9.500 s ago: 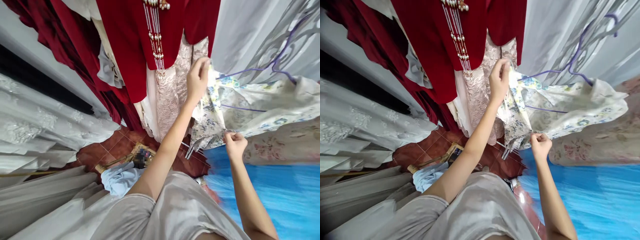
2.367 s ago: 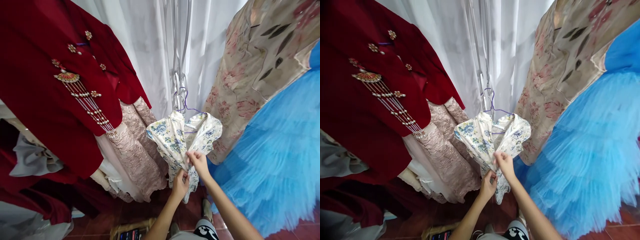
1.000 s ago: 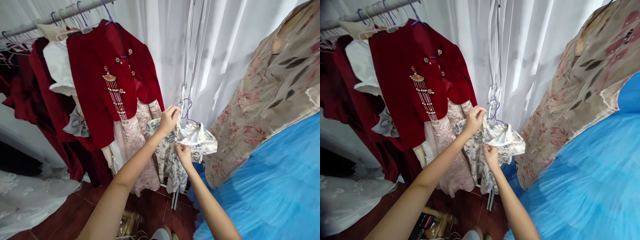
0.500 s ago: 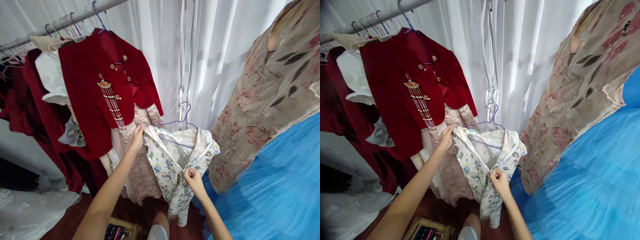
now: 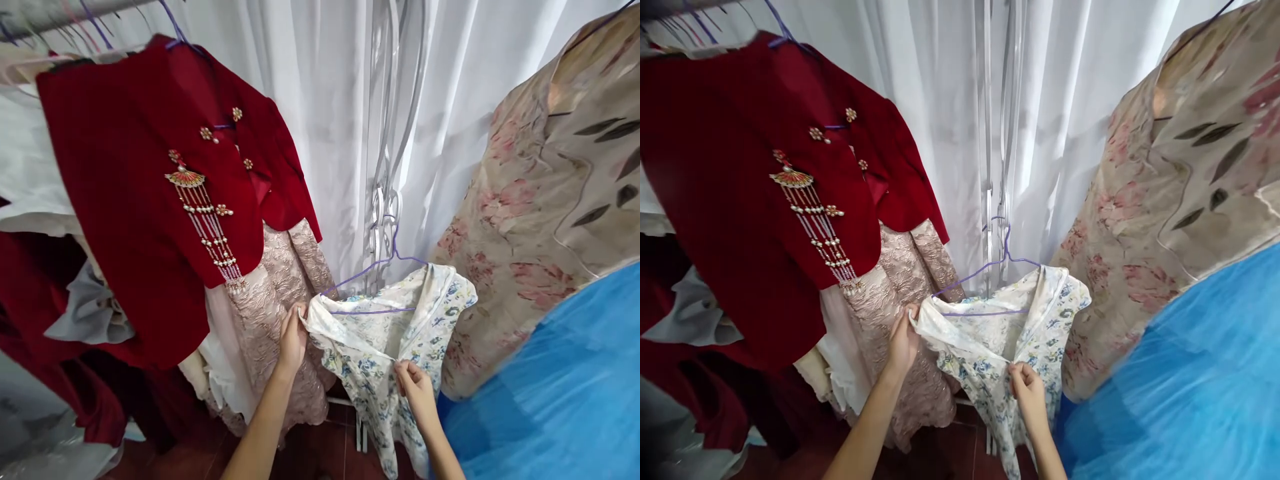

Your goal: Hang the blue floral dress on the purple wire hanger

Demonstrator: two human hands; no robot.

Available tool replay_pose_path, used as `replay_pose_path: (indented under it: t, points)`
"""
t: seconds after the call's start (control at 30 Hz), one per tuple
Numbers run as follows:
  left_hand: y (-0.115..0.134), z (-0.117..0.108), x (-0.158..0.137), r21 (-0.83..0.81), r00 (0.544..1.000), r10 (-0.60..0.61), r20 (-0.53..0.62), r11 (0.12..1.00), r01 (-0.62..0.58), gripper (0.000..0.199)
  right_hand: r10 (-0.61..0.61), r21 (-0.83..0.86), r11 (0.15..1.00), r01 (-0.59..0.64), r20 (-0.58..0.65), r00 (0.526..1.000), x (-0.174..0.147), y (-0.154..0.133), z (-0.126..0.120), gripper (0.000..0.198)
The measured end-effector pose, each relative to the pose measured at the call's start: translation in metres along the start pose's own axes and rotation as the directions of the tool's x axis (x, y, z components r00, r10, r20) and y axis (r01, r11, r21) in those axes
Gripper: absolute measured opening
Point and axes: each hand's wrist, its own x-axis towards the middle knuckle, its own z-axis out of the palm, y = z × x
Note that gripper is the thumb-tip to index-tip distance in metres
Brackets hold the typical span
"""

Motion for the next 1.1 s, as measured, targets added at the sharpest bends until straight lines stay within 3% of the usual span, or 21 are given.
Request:
replay_pose_path:
  t: [0.17,0.4,0.67,0.9,1.1]
  points:
    - [0.019,0.000,-0.007,0.006,0.982,-0.064,0.177,0.998,0.064,0.053,0.007,-0.003,1.000,-0.008,-0.116,0.993,-0.010,-0.002,0.018,0.056]
    - [0.027,-0.005,0.005,-0.015,0.960,-0.120,0.251,0.992,0.128,0.053,-0.008,0.010,1.000,0.010,-0.174,0.985,-0.023,-0.011,0.043,0.057]
    - [0.010,-0.020,0.021,-0.099,0.977,-0.129,0.169,0.984,0.147,0.041,0.011,0.086,0.996,0.004,-0.177,0.984,-0.008,0.017,0.063,0.062]
    - [-0.007,-0.008,0.022,-0.170,0.983,-0.173,0.055,0.969,0.180,0.042,0.041,0.087,0.996,-0.026,-0.175,0.984,-0.005,0.018,0.053,0.061]
    - [0.005,-0.003,0.009,0.012,1.000,0.013,-0.005,1.000,-0.013,0.051,0.019,0.076,0.997,-0.006,-0.169,0.985,-0.016,-0.002,0.046,0.058]
